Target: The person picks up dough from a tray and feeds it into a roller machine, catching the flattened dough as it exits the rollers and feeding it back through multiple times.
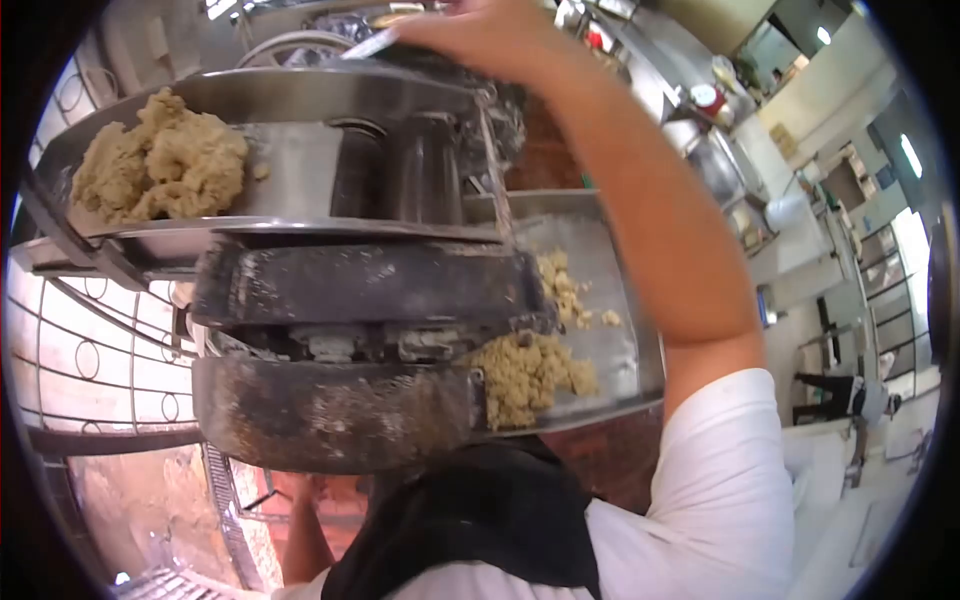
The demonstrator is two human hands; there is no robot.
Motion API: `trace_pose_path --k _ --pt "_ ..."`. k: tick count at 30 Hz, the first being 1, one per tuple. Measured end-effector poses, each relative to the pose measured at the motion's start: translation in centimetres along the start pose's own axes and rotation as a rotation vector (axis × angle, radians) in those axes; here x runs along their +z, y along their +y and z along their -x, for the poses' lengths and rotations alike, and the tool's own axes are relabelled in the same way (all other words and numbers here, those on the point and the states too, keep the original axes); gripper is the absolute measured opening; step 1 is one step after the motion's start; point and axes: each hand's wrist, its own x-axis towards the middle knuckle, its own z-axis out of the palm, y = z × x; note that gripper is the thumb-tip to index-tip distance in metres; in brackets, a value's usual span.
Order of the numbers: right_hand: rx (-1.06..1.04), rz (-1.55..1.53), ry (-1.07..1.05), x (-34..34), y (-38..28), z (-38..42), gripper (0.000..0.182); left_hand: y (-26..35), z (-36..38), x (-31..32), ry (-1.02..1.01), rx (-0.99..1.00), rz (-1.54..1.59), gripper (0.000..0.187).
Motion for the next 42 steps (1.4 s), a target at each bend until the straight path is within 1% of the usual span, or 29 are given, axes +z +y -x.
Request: trace_pose_path --k 1,2,3,5,7,9,11,13,15,16,17,18,19,20,23,24,25,26,27,28,29,30,32,34,36,38,39,41,42 --pt "0.16 -0.273 -0.128 -3.0 0.7 1.9 0.045 3.6 -0.5 1.0 -0.069 -0.193 0.02 0.04" --pt "0.239 -0.218 -0.022 -4.9 4.8 5.5 0.05 7.6 -0.2 2.1 -0.113 -0.267 -0.001 0.04" --pt "0.289 -0.157 0.078 -6.1 8.7 8.4 0.056 9.6 0.0 3.2 -0.14 -0.293 -0.026 0.04" --pt "0.588 -0.309 0.066 -8.2 11.9 14.3 0.051 12.2 0.3 4.2 -0.204 -0.336 -0.095 0.04" --pt "0.865 -0.362 0.058 -7.9 15.6 20.1 0.053 13.9 2.2 5.1 -0.247 -0.384 -0.172 0.04" --pt "1.006 -0.332 -0.106 -6.2 21.5 26.8 0.054 15.2 3.9 6.2 -0.282 -0.439 -0.249 0.04" --pt "0.865 -0.142 -0.225 -1.8 25.6 33.4 0.056 16.0 6.7 6.7 -0.303 -0.498 -0.323 0.041" --pt "0.857 0.044 -0.466 2.0 24.2 36.7 0.064 16.3 9.0 7.1 -0.321 -0.566 -0.374 0.041" --pt "0.587 0.076 -0.628 6.7 26.1 38.5 0.075 17.8 14.0 8.7 -0.255 -0.647 -0.416 0.041" --pt "0.526 0.082 -0.755 8.5 25.5 38.1 0.079 18.4 16.1 9.5 -0.221 -0.68 -0.41 0.041" --pt "0.458 0.091 -0.879 10.2 24.8 37.3 0.083 17.3 17.4 8.6 -0.253 -0.603 -0.372 0.04" --pt "0.437 0.071 -0.881 12.1 25.2 37.0 0.083 17.7 18.9 9.3 -0.193 -0.652 -0.27 0.037" --pt "0.327 0.085 -0.845 14.2 26.0 36.9 0.083 17.9 21.0 10.2 -0.156 -0.611 -0.308 0.033" --pt "0.218 0.099 -0.806 16.0 26.6 36.4 0.084 18.6 23.2 11.1 -0.141 -0.629 -0.231 0.031" --pt "0.138 0.2 -0.899 18.7 27.5 31.9 0.083 19.0 31.4 13.5 -0.084 -0.621 -0.199 0.031" --pt "0.125 0.192 -0.904 19.3 28.0 31.0 0.083 18.7 33.7 13.3 -0.091 -0.659 -0.242 0.032" --pt "0.258 0.184 -0.91 20.3 29.1 30.0 0.083 18.2 35.7 13.4 -0.088 -0.703 -0.252 0.032" --pt "0.363 0.156 -0.925 22.5 30.0 29.0 0.083 17.6 38.6 14.0 -0.01 -0.776 -0.207 0.038" --pt "0.352 0.144 -0.929 23.9 31.4 28.7 0.083 17.5 39.5 14.1 -0.063 -0.852 -0.191 0.039" --pt "0.427 0.159 -0.9 24.6 32.7 28.7 0.084 17.6 41.1 13.9 -0.126 -0.882 -0.298 0.039" --pt "0.501 0.174 -0.871 25.2 33.7 28.9 0.086 19.5 43.0 14.0 -0.19 -0.912 -0.405 0.039" --pt "0.487 0.162 -0.879 25.3 34.7 29.1 0.086 20.7 44.4 14.3 -0.19 -0.981 -0.406 0.039" --pt "0.544 0.162 -1.084 25.0 35.7 28.9 0.087 20.3 46.0 14.6 -0.175 -1.06 -0.398 0.038" --pt "0.539 0.195 -1.158 24.7 35.3 27.5 0.083 18.6 46.9 13.7 -0.134 -1.097 -0.402 0.039" --pt "0.541 0.234 -1.223 25.1 34.8 27.3 0.08 17.2 46.5 13.7 -0.034 -1.023 -0.36 0.04" --pt "0.528 0.39 -1.117 25.3 34.1 27.9 0.062 18.0 44.3 15.1 0.003 -0.884 -0.378 0.041" --pt "0.518 0.392 -1.118 25.6 34.1 28.8 0.062 19.2 42.9 16.4 0.003 -0.791 -0.389 0.042" --pt "0.443 0.312 -0.878 27.0 35.1 30.9 0.048 24.1 40.1 18.9 -0.004 -0.709 -0.293 0.044" --pt "0.435 0.32 -0.863 27.2 35.0 31.5 0.048 24.5 39.3 19.1 -0.05 -0.631 -0.299 0.043"
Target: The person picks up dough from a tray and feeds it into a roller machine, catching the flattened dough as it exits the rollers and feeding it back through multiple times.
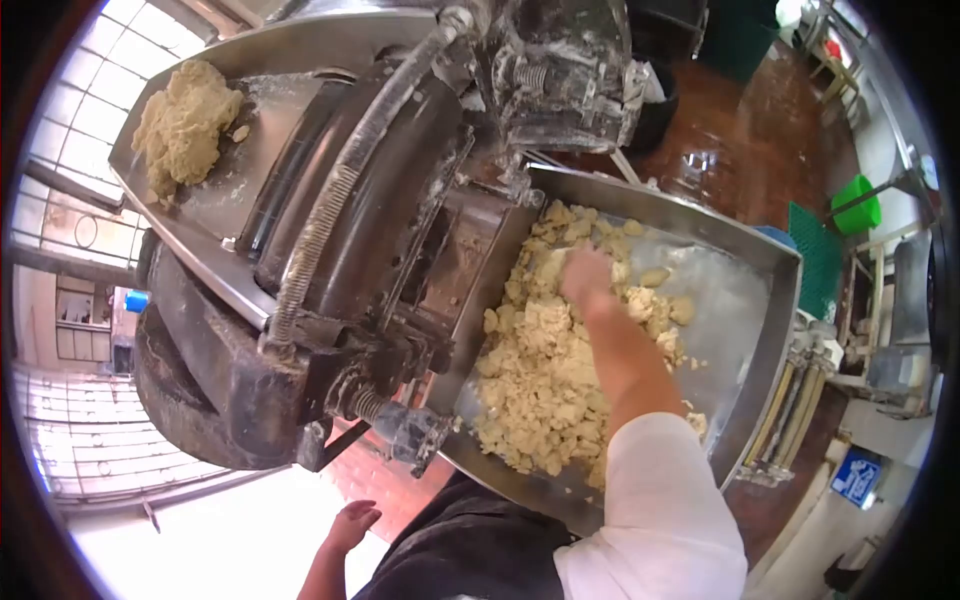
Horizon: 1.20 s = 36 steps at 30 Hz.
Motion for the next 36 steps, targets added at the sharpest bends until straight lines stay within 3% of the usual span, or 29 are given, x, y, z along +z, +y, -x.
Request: trace_pose_path --k 2,4,9,12,14,15,17,21,24,26,28,30,33,35,36 --pt "-0.024 -0.072 0.146 1.1 0.1 1.4 0.037 2.7 0.7 0.2 0.0 0.012 0.005 0.043" --pt "-0.048 -0.161 0.095 -1.2 1.1 3.6 0.034 3.0 1.2 0.3 -0.004 0.011 0.004 0.043" --pt "-0.077 -0.26 0.018 -1.9 2.9 6.0 0.028 -5.5 -0.8 -0.3 0.021 -0.032 -0.051 0.043" --pt "-0.071 -0.257 -0.086 -4.1 3.3 6.2 0.032 -8.9 -1.2 -0.3 -0.021 -0.193 -0.114 0.044" --pt "-0.158 -0.12 -0.442 -5.7 3.2 5.6 0.044 -10.1 -0.8 -0.2 -0.042 -0.272 -0.098 0.044" --pt "-0.155 -0.118 -0.442 -5.8 2.6 5.5 0.044 -10.6 -0.7 -0.2 -0.053 -0.352 -0.082 0.045" --pt "-0.236 0.008 -0.4 -5.8 0.6 5.5 0.065 -11.4 -1.4 -0.4 -0.076 -0.345 -0.069 0.045" --pt "-0.327 0.178 -0.186 -3.9 -5.6 9.2 0.08 -8.0 -1.9 -0.5 -0.042 -0.205 -0.061 0.044" --pt "-0.377 0.489 -0.475 -2.4 -9.3 7.6 0.078 -4.5 -1.5 -0.4 0.054 -0.07 0.039 0.047" --pt "-0.402 0.437 -0.302 -1.0 -9.3 7.9 0.068 -1.5 0.1 -0.5 0.072 0.05 -0.045 0.05" --pt "-0.412 0.388 -0.427 -2.5 -8.6 7.7 0.059 0.2 0.9 0.1 0.092 0.072 -0.026 0.049" --pt "-0.372 0.275 -0.204 -0.2 -6.5 8.8 0.055 2.1 1.3 0.7 0.042 0.093 -0.063 0.051" --pt "-0.376 0.224 -0.226 -2.2 -6.0 10.0 0.059 -1.0 1.4 1.0 0.006 0.04 -0.138 0.054" --pt "-0.241 0.18 -0.527 -5.7 -5.6 11.5 0.092 -4.5 0.6 1.6 0.026 0.049 -0.131 0.057" --pt "-0.241 0.187 -0.515 -4.9 -4.4 11.5 0.092 -5.2 0.5 1.7 -0.001 -0.026 -0.153 0.054"
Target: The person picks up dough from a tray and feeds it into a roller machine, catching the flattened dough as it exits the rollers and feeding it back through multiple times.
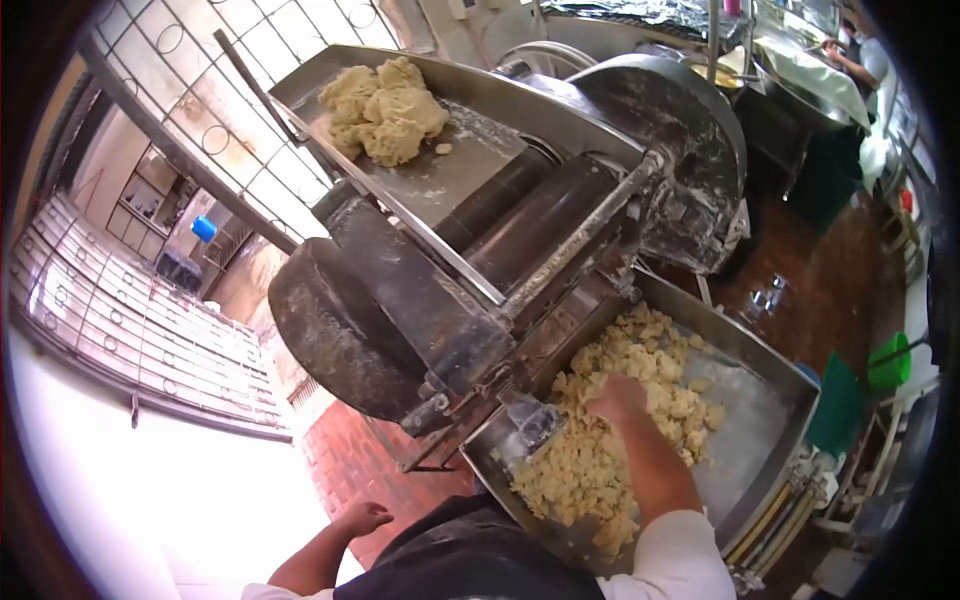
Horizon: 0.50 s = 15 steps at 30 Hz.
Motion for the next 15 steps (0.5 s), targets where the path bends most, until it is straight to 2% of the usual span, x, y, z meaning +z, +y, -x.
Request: trace_pose_path --k 1,2,3,4,6,8,9,10,11,13,15 --pt "0.021 -0.198 0.252 2.1 1.8 -0.2 0.091 -1.1 0.1 0.1 -0.033 -0.072 -0.023 0.052" --pt "0.038 -0.396 0.504 2.3 2.2 0.9 0.089 -3.7 -0.9 0.2 -0.065 -0.048 -0.095 0.048" --pt "0.089 -0.777 0.462 2.3 3.1 2.1 0.083 -6.3 -1.8 0.1 -0.063 -0.033 -0.089 0.048" --pt "0.135 -1.158 0.406 1.2 3.5 4.9 0.078 -7.3 -2.2 -0.3 -0.112 -0.107 -0.099 0.05" --pt "0.208 -1.427 0.313 1.6 7.3 5.7 0.064 -8.1 -3.5 -0.7 -0.174 -0.175 -0.139 0.052" --pt "0.006 -1.977 0.526 4.5 9.5 8.1 0.058 -8.5 -5.2 -1.1 -0.152 -0.209 -0.109 0.05" --pt "-0.063 -2.068 0.574 5.1 10.1 9.5 0.056 -8.3 -6.5 -1.6 -0.131 -0.243 -0.077 0.049" --pt "-0.138 -2.156 0.621 5.3 10.6 11.0 0.053 -6.3 -7.1 -2.9 -0.093 -0.167 -0.096 0.049" --pt "-0.138 -2.144 0.635 5.5 11.2 12.7 0.053 -7.2 -9.6 -3.1 -0.089 -0.07 -0.1 0.052" --pt "-0.128 -2.318 0.617 5.0 12.0 15.9 0.051 -6.8 -14.7 -3.8 -0.083 0.124 -0.085 0.057" --pt "-0.18 -2.311 0.716 3.2 11.1 18.6 0.049 -3.4 -16.9 -5.7 -0.057 0.211 -0.074 0.056"
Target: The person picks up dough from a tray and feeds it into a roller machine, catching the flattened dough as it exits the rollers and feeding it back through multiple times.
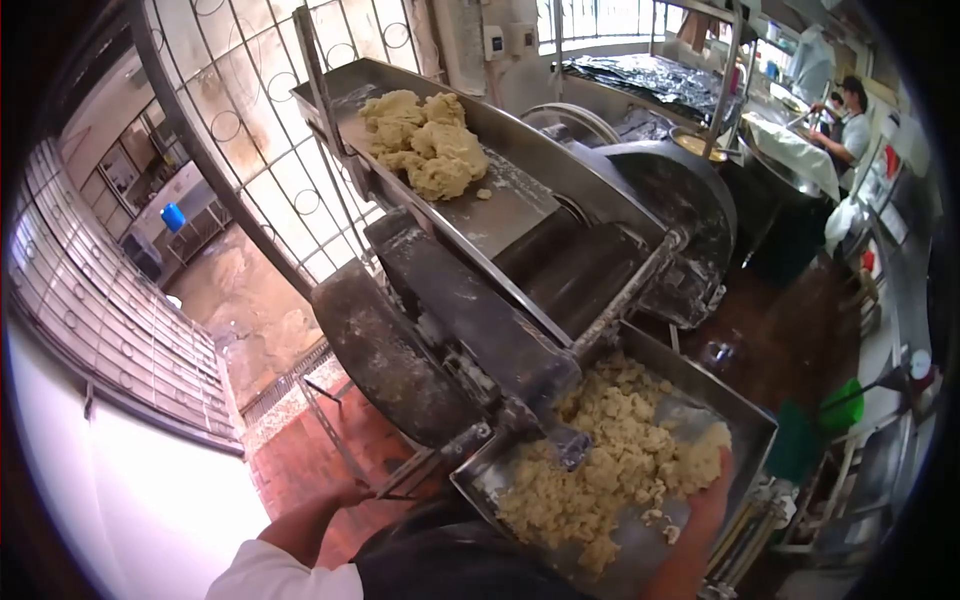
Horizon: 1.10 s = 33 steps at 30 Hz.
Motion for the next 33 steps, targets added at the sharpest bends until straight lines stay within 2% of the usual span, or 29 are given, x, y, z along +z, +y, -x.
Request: trace_pose_path --k 2,4,5,6,8,9,10,11,12,13,14,15,16,17,18,19,20,21,22,24,26,27,28,29,30,31,33 --pt "-0.094 -0.019 -0.007 1.1 -2.9 1.5 0.047 4.4 -1.7 -1.5 0.031 0.094 0.009 0.055" --pt "-0.11 0.059 -0.154 1.3 -5.7 2.6 0.046 7.2 -2.4 -2.5 0.053 0.122 -0.108 0.053" --pt "-0.163 0.085 -0.15 5.2 -6.9 4.8 0.046 9.0 -5.1 -4.8 -0.069 0.103 -0.114 0.054" --pt "-0.218 0.161 -0.125 8.8 -8.0 7.0 0.046 7.2 -7.7 -5.1 -0.088 0.131 -0.099 0.054" --pt "-0.297 0.263 -0.091 12.5 -10.1 8.7 0.045 4.3 -14.4 -2.0 -0.071 0.456 -0.084 0.057" --pt "-0.317 0.26 -0.071 13.7 -10.6 9.6 0.045 7.8 -11.0 -5.3 -0.17 0.131 0.065 0.056" --pt "-0.338 0.256 -0.051 15.1 -10.9 10.5 0.044 6.6 -13.5 -5.0 -0.197 0.155 0.071 0.056" --pt "-0.385 0.212 0.062 16.9 -10.7 10.8 0.043 4.1 -16.7 -4.7 -0.246 0.097 0.222 0.054" --pt "-0.378 0.201 0.057 16.6 -10.8 10.1 0.045 1.5 -19.0 -5.6 -0.286 0.026 0.358 0.052" --pt "-0.401 0.203 0.069 18.2 -10.6 10.5 0.046 0.0 -20.4 -6.2 -0.304 0.038 0.348 0.052" --pt "-0.424 0.205 0.081 20.0 -10.8 10.9 0.046 -1.0 -21.4 -6.6 -0.379 -0.033 0.251 0.046" --pt "-0.381 0.227 -0.028 19.5 -12.4 9.7 0.047 -2.2 -21.9 -7.1 -0.437 -0.111 0.156 0.043" --pt "-0.352 0.257 -0.119 21.0 -13.4 9.1 0.047 -3.7 -22.3 -7.7 -0.441 -0.105 0.147 0.043" --pt "-0.447 0.212 -0.063 24.3 -13.1 9.8 0.049 -4.6 -23.7 -9.1 -0.505 -0.035 0.021 0.044" --pt "-0.423 0.196 -0.127 27.6 -13.6 9.8 0.05 -5.2 -24.0 -9.7 -0.556 0.019 -0.079 0.046" --pt "-0.497 0.222 0.002 31.5 -13.6 9.6 0.046 -5.1 -23.6 -10.4 -0.559 0.029 -0.083 0.046" --pt "-0.461 0.298 -0.165 33.3 -14.4 8.9 0.046 -5.2 -23.0 -11.0 -0.475 -0.007 0.023 0.048" --pt "-0.463 0.286 -0.205 35.7 -14.7 8.7 0.046 -4.5 -22.1 -11.9 -0.39 -0.043 0.128 0.049" --pt "-0.409 0.285 -0.318 38.2 -15.1 7.7 0.046 -8.9 -27.3 -8.9 -0.373 0.265 0.164 0.048" --pt "-0.429 0.324 -0.404 44.7 -14.5 6.1 0.049 -9.4 -27.5 -9.3 -0.289 0.914 0.231 0.045" --pt "-0.382 0.429 -0.612 51.1 -13.2 5.5 0.044 -9.2 -27.1 -7.4 -0.301 0.547 0.376 0.043" --pt "-0.348 0.503 -0.623 53.4 -13.0 4.4 0.045 -9.2 -26.8 -6.0 -0.286 0.366 0.463 0.041" --pt "-0.207 0.589 -0.841 56.8 -11.8 4.4 0.046 -8.9 -26.3 -5.6 -0.278 0.367 0.47 0.041" --pt "-0.354 0.531 -0.651 60.1 -9.5 3.9 0.046 -8.3 -25.7 -5.5 -0.324 0.161 0.683 0.031" --pt "-0.283 0.616 -0.755 63.6 -7.9 3.2 0.048 -7.6 -24.9 -5.6 -0.37 -0.048 0.892 0.027" --pt "-0.36 0.655 -0.727 66.8 -5.8 1.6 0.048 -7.2 -23.5 -5.4 -0.362 -0.045 0.905 0.027" --pt "-0.408 0.775 -0.774 72.6 -1.6 0.1 0.047 -4.2 -18.3 -7.6 -0.114 -0.255 0.778 0.028"
